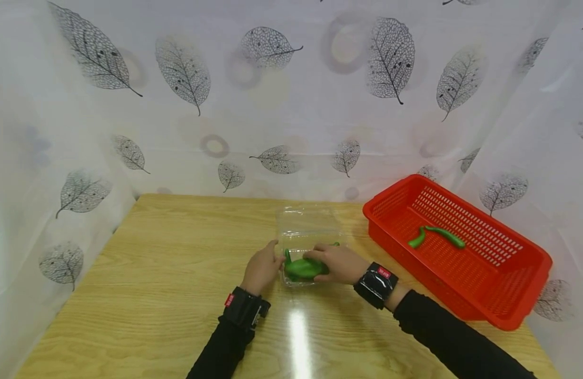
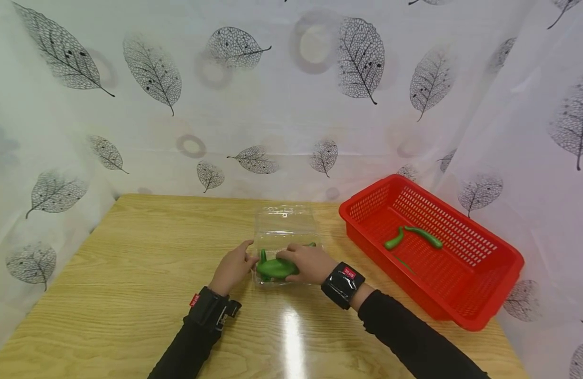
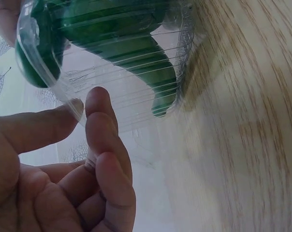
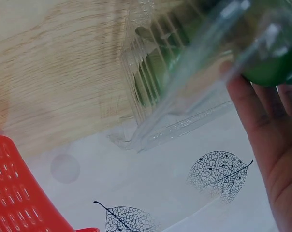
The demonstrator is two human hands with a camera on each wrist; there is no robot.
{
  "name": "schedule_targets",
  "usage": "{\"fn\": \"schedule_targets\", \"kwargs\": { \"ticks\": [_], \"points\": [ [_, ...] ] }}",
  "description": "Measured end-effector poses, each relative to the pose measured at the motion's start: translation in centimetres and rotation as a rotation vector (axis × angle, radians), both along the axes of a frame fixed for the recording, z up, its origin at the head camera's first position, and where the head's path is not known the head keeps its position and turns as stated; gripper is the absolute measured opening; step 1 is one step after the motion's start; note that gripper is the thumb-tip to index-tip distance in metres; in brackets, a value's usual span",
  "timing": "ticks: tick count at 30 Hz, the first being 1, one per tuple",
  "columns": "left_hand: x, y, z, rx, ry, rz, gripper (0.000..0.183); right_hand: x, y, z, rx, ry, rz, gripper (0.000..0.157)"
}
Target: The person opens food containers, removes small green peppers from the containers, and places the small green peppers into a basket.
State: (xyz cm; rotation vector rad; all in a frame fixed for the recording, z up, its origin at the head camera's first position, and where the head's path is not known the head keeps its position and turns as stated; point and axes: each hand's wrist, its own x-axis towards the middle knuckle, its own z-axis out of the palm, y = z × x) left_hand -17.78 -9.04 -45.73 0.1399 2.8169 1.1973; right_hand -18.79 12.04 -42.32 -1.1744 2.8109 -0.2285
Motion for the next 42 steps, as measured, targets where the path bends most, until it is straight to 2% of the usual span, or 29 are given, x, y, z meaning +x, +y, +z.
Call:
{"fn": "schedule_targets", "kwargs": {
  "ticks": [13,26,34,42],
  "points": [
    [0.11,0.05,0.34,-0.007,0.009,-0.013,0.05,-0.28,-0.3,-0.08,0.009,-0.096,-0.062,0.057],
    [0.16,0.12,0.38,-0.018,-0.001,-0.002,0.051,-0.47,-0.61,-0.69,0.054,-0.051,-0.019,0.059],
    [0.3,0.16,0.01,-0.025,0.022,-0.001,0.049,-0.48,-0.44,-0.81,0.015,-0.078,-0.039,0.059],
    [0.16,0.19,-0.05,-0.065,0.029,0.002,0.047,-0.22,-0.4,-0.05,-0.049,-0.071,-0.039,0.063]
  ]
}}
